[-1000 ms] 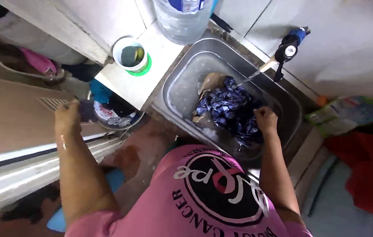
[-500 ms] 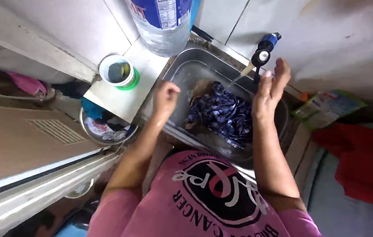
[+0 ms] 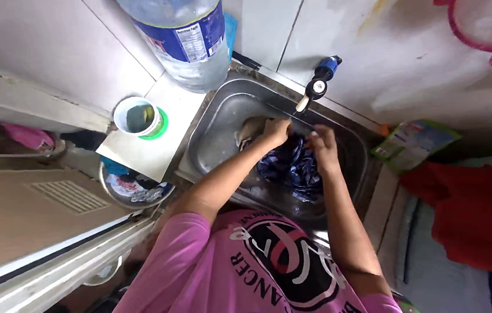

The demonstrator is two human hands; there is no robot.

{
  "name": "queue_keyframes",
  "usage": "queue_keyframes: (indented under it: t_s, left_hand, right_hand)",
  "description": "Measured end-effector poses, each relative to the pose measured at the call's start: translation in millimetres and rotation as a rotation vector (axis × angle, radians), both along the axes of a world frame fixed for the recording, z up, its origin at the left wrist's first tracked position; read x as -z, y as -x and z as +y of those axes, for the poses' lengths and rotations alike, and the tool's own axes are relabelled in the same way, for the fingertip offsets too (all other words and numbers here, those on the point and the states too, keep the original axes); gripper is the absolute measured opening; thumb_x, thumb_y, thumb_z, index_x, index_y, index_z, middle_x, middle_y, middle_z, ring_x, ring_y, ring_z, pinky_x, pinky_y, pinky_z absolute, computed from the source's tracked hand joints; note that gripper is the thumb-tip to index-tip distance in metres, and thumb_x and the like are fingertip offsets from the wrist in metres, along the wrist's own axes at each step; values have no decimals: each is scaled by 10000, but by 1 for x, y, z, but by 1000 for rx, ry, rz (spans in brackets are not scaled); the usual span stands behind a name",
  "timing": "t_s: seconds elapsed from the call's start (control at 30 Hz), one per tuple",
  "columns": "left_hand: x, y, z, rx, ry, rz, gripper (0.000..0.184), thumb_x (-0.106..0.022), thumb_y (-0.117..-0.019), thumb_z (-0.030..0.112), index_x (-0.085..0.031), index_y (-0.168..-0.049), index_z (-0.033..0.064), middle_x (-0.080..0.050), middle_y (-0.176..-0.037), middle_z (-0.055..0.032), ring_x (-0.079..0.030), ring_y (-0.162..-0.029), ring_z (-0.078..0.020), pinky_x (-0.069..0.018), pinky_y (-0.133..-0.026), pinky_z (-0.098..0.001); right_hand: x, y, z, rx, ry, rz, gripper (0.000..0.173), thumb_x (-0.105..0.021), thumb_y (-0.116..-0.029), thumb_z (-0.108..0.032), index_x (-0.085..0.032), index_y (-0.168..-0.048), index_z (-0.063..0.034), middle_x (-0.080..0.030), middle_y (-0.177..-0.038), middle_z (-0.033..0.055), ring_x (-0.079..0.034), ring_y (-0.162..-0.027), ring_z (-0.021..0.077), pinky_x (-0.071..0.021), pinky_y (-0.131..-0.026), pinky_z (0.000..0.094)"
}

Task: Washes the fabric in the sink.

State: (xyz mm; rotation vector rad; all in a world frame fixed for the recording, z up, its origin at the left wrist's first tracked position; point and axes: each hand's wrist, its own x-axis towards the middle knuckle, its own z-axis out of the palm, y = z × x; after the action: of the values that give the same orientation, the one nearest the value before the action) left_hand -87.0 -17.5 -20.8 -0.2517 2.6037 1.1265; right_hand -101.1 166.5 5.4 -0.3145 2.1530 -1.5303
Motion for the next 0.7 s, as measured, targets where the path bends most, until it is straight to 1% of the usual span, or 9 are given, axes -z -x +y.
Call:
queue_keyframes:
  t_s: [0.07, 0.13, 0.27, 0.3, 0.37, 0.43, 0.53, 0.6, 0.7]
  left_hand:
    - [-27, -1, 0, 38, -129, 17, 245, -579, -1041, 138, -658, -1197, -34, -682, -1171, -235, -646, -1147, -375, -470, -1033, -567]
    - [-47, 0, 0, 88, -268, 25, 242, -600, -1033, 128, -653, -1172, -64, -679, -1110, -229, -654, -1051, -320, -498, -978, -493]
    - [-42, -8, -15, 105, -645, 150, 328, -703, -936, 83, -568, -1192, -72, -609, -878, -82, -590, -748, -95, -534, -735, -269]
    - [-38, -11, -22, 140, -691, 168, 438, -726, -888, 71, -536, -1257, -69, -603, -911, -78, -589, -781, -95, -531, -754, -274]
    - [-36, -23, -34, 208, -606, 112, 630, -791, -834, 63, -509, -1385, -51, -642, -1205, -182, -636, -1081, -206, -531, -975, -375]
    - [-27, -33, -36, 211, -490, 17, 717, -815, -850, 112, -486, -1473, -24, -596, -1390, -227, -579, -1290, -286, -437, -1129, -465]
    - [-20, -43, -37, 167, -457, 39, 556, -777, -883, 93, -567, -1381, -40, -631, -1300, -228, -614, -1200, -273, -475, -1072, -442]
    - [-23, -46, -39, 176, -495, 74, 457, -741, -900, 63, -578, -1312, -51, -653, -1200, -208, -638, -1091, -229, -515, -993, -409]
    - [-17, -50, -50, 148, -581, 145, 439, -761, -857, 59, -594, -1246, -58, -668, -1102, -163, -644, -1001, -176, -542, -926, -367]
  right_hand:
    - [22, -4, -1, -71, -155, -38, 594, -628, -1017, -277, -389, -1488, -5, -626, -1279, 238, -659, -1099, 314, -559, -936, 494]
    - [31, -13, -12, -73, -116, 82, 536, -679, -994, -211, -464, -1418, 38, -612, -1311, 253, -644, -1165, 311, -536, -997, 485]
    - [15, -23, -25, 4, 190, 146, 223, -549, -1025, -99, -617, -1204, 14, -655, -1131, 60, -623, -1036, 48, -527, -942, 289]
    - [3, -24, -26, 11, 250, 140, 165, -516, -1019, -92, -610, -1130, -14, -638, -1049, 3, -608, -974, 11, -524, -905, 266]
    - [-22, -23, -21, 30, 384, 137, 103, -506, -1000, -83, -594, -1054, -79, -643, -970, -58, -626, -922, 10, -548, -882, 282]
    - [-51, -21, -16, 36, 517, 184, 119, -528, -987, -75, -597, -1021, -165, -654, -932, -118, -637, -891, 0, -563, -850, 274]
    - [-89, -23, -8, 32, 657, 293, 227, -543, -967, -53, -629, -1019, -257, -666, -933, -180, -632, -885, -36, -554, -830, 219]
    - [-99, -19, 0, 8, 687, 370, 229, -562, -963, -51, -634, -1024, -259, -666, -953, -175, -633, -899, -31, -552, -834, 212]
    - [-95, -7, 18, -21, 611, 466, 238, -516, -974, -53, -629, -1132, -189, -649, -1084, -124, -615, -1013, 10, -532, -910, 242]
